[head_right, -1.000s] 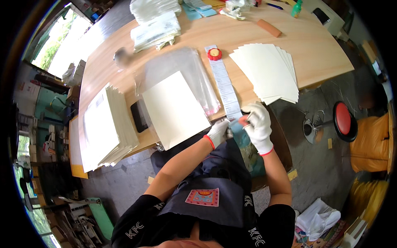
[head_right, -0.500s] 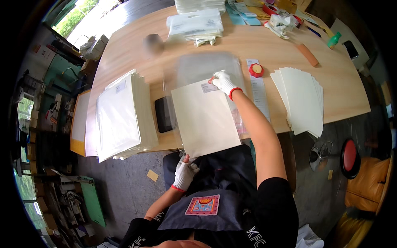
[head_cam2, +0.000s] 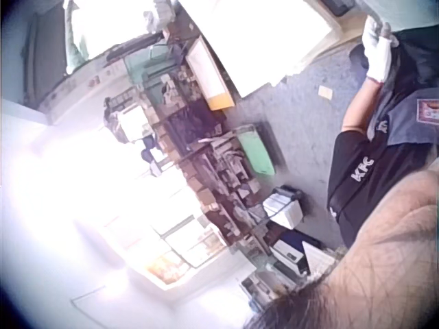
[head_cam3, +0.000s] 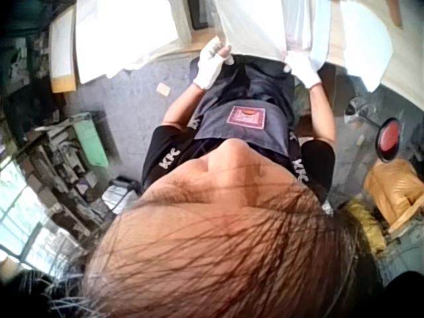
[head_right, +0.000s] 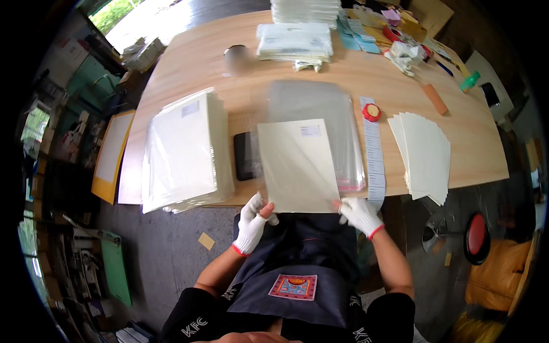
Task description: The person repeatedly picks up a white sheet of paper and places it into a clear plastic sleeve. They smooth the sleeve with their gloved hands to remove air bubbles and then place the packaged item onto a growing stack on the table. The process is repeated continuously with multiple sheets.
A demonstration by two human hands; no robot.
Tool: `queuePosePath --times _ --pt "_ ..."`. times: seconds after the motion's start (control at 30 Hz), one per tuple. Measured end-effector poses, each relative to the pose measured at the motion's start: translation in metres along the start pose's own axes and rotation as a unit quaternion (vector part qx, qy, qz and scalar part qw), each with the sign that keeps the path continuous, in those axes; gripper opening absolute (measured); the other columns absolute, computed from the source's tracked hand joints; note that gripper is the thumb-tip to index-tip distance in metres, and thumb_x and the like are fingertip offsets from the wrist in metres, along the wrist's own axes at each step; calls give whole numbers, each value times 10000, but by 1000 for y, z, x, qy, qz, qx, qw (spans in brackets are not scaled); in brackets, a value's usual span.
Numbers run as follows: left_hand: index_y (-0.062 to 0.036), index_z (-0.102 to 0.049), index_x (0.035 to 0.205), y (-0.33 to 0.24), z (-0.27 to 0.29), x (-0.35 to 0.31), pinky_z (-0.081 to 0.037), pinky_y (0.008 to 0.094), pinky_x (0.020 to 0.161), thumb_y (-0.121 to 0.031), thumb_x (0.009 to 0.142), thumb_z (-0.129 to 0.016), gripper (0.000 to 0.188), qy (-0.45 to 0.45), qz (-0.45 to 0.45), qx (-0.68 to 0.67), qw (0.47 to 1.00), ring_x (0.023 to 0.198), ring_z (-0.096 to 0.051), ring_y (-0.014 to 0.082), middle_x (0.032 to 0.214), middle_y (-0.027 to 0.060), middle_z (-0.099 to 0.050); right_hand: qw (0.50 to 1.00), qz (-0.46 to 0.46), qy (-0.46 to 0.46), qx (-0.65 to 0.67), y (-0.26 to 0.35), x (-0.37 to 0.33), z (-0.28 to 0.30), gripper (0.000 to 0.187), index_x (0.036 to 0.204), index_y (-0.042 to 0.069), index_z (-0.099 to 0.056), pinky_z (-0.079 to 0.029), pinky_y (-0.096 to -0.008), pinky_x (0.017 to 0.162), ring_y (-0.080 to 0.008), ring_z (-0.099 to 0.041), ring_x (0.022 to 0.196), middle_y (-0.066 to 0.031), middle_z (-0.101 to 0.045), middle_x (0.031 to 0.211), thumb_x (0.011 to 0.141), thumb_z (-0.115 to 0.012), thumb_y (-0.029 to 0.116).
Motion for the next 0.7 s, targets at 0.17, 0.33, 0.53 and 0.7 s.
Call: queuePosePath --times 0.17,0.33,0.53,0.7 --pt "-23 -528 829 -97 22 -43 -417 242 511 -128 853 -580 120 22 -147 242 959 553 -528 97 654 34 -530 929 101 112 337 32 5 -66 215 798 70 -532 -319 -194 408 -43 -427 450 10 -523 609 908 -513 253" --pt "-14 -578 874 -140 140 -84 -271 199 463 -122 891 -524 122 -291 -342 157 880 546 -378 23 665 -35 -484 909 229 99 333 183 7 -73 258 753 73 -510 -304 -198 414 -28 -408 471 30 -506 615 910 -528 277" --pt "-47 -458 1196 -115 241 -53 -440 407 859 -134 813 -561 405 -409 -148 520 735 1016 -510 326 1044 135 -541 936 296 5 192 250 61 -109 277 732 33 -633 -419 -261 500 -92 -546 515 -47 -611 622 837 -573 282" --pt "22 -357 1262 -50 279 -64 -424 346 921 -48 873 -426 401 -508 -327 56 795 1051 -506 245 1199 166 -461 874 301 76 374 198 50 -79 323 950 70 -621 -460 -253 517 -104 -570 564 -35 -636 714 918 -493 366"
Point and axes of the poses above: each hand's wrist, its own x-axis towards the middle knuckle, its own z-axis out of the back of the hand, y = z × x, the point moved 5 cm from there along x, towards the middle knuckle
